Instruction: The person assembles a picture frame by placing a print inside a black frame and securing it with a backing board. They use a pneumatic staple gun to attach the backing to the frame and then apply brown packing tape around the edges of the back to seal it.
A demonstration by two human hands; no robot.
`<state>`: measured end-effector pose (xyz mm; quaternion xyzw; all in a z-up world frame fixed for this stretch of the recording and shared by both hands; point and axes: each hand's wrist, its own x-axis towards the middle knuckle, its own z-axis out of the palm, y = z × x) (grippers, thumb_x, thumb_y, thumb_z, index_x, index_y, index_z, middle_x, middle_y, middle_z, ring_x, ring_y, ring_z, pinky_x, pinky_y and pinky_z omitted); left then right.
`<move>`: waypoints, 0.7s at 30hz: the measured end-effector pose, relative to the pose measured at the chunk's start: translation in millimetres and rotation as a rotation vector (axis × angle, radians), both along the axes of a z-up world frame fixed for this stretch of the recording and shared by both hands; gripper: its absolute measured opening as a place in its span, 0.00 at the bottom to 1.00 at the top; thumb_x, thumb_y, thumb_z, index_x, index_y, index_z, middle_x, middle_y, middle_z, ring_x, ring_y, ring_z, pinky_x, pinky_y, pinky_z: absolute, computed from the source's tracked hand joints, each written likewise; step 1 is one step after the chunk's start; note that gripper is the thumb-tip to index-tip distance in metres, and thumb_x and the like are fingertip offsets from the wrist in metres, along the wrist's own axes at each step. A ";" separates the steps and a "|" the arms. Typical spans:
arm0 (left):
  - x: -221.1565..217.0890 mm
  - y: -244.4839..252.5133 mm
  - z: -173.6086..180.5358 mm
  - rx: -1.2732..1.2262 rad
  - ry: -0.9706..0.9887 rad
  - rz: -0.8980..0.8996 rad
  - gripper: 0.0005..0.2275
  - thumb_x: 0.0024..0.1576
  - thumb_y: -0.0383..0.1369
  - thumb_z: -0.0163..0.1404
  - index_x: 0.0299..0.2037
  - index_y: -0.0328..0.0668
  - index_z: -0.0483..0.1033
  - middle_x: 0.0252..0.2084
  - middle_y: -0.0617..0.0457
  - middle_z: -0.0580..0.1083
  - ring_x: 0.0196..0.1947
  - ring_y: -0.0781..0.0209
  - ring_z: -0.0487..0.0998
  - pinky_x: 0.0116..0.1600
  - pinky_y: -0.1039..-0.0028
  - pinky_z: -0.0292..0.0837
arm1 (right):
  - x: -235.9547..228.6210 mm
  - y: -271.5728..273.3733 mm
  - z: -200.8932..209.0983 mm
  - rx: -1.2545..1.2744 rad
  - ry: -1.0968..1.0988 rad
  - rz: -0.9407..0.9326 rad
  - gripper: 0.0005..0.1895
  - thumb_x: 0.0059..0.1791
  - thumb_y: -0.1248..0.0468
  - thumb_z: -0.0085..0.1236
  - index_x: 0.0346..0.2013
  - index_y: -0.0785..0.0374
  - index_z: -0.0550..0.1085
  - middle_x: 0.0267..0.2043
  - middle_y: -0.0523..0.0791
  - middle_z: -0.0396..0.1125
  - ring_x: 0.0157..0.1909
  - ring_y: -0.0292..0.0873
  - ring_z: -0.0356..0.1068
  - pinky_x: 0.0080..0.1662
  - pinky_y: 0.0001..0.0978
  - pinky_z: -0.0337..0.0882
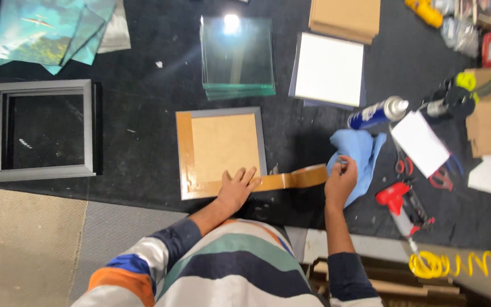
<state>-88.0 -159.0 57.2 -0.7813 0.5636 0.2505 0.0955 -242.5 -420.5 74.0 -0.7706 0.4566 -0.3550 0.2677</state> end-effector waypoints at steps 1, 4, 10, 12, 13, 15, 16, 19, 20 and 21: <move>-3.8 0.8 10.0 0.011 0.019 0.025 0.31 0.62 0.28 0.47 0.75 0.60 0.47 0.78 0.49 0.41 0.73 0.46 0.46 0.65 0.32 0.49 | 11.4 -18.0 -1.5 0.124 0.114 0.078 0.12 0.53 0.68 0.49 0.50 0.57 0.74 0.44 0.51 0.68 0.48 0.55 0.69 0.52 0.46 0.68; -13.5 -2.8 36.3 0.019 0.036 0.114 0.30 0.63 0.28 0.45 0.75 0.57 0.46 0.78 0.49 0.42 0.74 0.45 0.45 0.67 0.32 0.44 | 51.2 -72.7 -32.8 0.270 0.295 0.316 0.11 0.53 0.67 0.49 0.48 0.56 0.76 0.49 0.54 0.72 0.53 0.62 0.71 0.55 0.54 0.68; -34.9 -9.6 39.8 0.129 0.088 0.263 0.38 0.59 0.30 0.50 0.76 0.56 0.38 0.79 0.52 0.33 0.77 0.46 0.32 0.65 0.30 0.46 | 103.8 -82.7 -64.9 -0.084 0.814 0.542 0.11 0.49 0.56 0.53 0.46 0.48 0.76 0.44 0.49 0.67 0.47 0.59 0.71 0.48 0.52 0.74; -40.1 -10.9 34.5 0.099 0.038 0.309 0.38 0.60 0.31 0.50 0.76 0.59 0.36 0.78 0.56 0.33 0.76 0.50 0.31 0.64 0.32 0.52 | 113.3 -38.1 -7.6 -0.214 0.870 0.502 0.17 0.49 0.51 0.49 0.49 0.50 0.75 0.48 0.53 0.62 0.48 0.64 0.67 0.47 0.60 0.73; -41.4 -12.3 36.2 0.119 0.043 0.306 0.40 0.60 0.32 0.51 0.77 0.59 0.34 0.78 0.56 0.31 0.77 0.50 0.30 0.64 0.31 0.51 | 114.2 -20.0 14.2 -0.027 1.005 0.718 0.23 0.49 0.42 0.43 0.49 0.50 0.73 0.51 0.52 0.65 0.53 0.60 0.68 0.51 0.57 0.69; -44.6 -12.9 37.5 0.135 0.046 0.311 0.41 0.60 0.32 0.53 0.77 0.59 0.33 0.78 0.56 0.30 0.77 0.50 0.28 0.65 0.31 0.50 | 113.5 7.5 38.2 0.160 1.135 0.936 0.30 0.49 0.33 0.37 0.48 0.50 0.72 0.54 0.51 0.69 0.58 0.56 0.69 0.56 0.54 0.65; -45.4 -14.8 37.0 0.149 0.040 0.310 0.40 0.61 0.32 0.51 0.77 0.57 0.33 0.78 0.55 0.31 0.77 0.50 0.29 0.66 0.32 0.49 | 113.6 14.1 41.0 0.232 1.400 1.032 0.30 0.47 0.35 0.46 0.52 0.52 0.68 0.57 0.50 0.66 0.57 0.54 0.68 0.54 0.50 0.66; -48.0 -19.9 41.4 0.176 0.034 0.311 0.39 0.62 0.34 0.49 0.77 0.56 0.31 0.78 0.55 0.31 0.77 0.49 0.28 0.66 0.33 0.49 | 116.9 6.3 16.5 0.309 1.708 1.138 0.31 0.46 0.45 0.59 0.57 0.54 0.63 0.59 0.48 0.64 0.57 0.52 0.66 0.52 0.46 0.67; -48.4 -18.5 43.5 0.199 0.034 0.309 0.40 0.62 0.35 0.50 0.77 0.56 0.30 0.78 0.55 0.30 0.77 0.49 0.28 0.66 0.32 0.49 | 119.7 1.9 1.7 0.321 1.742 1.161 0.29 0.46 0.52 0.63 0.58 0.53 0.62 0.59 0.47 0.64 0.57 0.51 0.65 0.52 0.46 0.67; -48.5 -21.3 45.1 0.198 0.032 0.315 0.40 0.62 0.35 0.50 0.77 0.56 0.30 0.78 0.55 0.30 0.77 0.49 0.28 0.66 0.32 0.49 | 120.3 -6.1 -11.5 0.313 1.742 1.164 0.29 0.46 0.52 0.63 0.58 0.53 0.62 0.59 0.47 0.64 0.57 0.51 0.65 0.52 0.46 0.67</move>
